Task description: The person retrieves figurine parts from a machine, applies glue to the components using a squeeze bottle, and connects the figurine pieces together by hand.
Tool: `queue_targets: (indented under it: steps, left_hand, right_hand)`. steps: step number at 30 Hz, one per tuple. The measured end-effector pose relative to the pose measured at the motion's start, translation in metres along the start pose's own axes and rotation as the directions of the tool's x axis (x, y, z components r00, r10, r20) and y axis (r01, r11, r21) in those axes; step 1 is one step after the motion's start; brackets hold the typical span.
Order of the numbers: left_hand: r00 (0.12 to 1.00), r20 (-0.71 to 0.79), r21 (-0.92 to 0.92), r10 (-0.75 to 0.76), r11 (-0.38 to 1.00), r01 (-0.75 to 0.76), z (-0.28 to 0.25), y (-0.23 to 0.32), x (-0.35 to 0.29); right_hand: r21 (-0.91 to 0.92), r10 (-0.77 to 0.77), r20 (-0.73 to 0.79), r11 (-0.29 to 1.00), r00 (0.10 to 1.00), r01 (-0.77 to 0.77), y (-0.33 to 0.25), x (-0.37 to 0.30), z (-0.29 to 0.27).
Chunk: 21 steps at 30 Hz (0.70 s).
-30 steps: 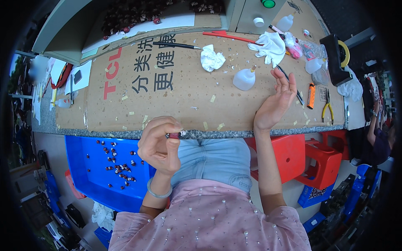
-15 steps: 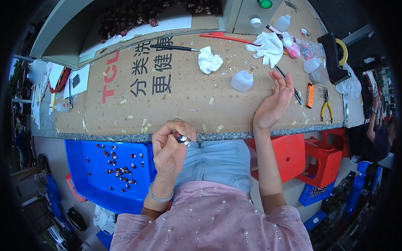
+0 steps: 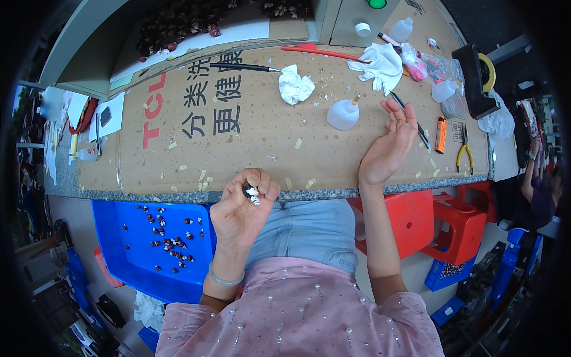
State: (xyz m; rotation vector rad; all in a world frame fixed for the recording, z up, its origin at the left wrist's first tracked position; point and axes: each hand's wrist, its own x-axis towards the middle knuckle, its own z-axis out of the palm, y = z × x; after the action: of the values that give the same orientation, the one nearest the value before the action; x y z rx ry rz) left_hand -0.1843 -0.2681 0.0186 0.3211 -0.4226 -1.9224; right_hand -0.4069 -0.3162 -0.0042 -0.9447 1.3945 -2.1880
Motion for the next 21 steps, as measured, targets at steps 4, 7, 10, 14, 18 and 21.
queue_targets:
  steps: [4,7,10,14,18,21]
  left_hand:
    - [0.999,0.030,-0.100,-0.019,0.995,0.022,0.000,0.000,0.000]
    - [0.997,0.006,0.130,0.071,0.989,-0.071,0.003,0.001,-0.001]
    - [0.941,0.057,0.667,0.334,0.689,-0.285,0.005,0.005,0.001]
    - [0.779,0.297,0.911,0.552,0.081,-0.404,0.007,0.011,0.005]
    - [0.750,0.341,0.918,0.567,-0.030,-0.395,0.005,0.008,0.006]
    - [0.741,0.365,0.916,0.563,-0.074,-0.395,0.005,0.007,0.006]
  right_hand:
    - [0.003,0.008,0.001,1.000,1.000,-0.008,0.000,0.000,0.000]
    - [0.012,0.007,0.003,1.000,1.000,-0.007,0.001,0.000,-0.001]
    - [0.011,0.009,-0.001,1.000,1.000,-0.009,0.000,0.000,0.000]
    - [0.016,0.005,0.003,1.000,1.000,-0.005,-0.001,0.000,0.001]
    - [0.022,0.005,0.002,1.000,1.000,-0.005,0.000,0.000,0.001]
    - [0.018,0.002,0.005,1.000,1.000,-0.002,0.000,0.000,0.000]
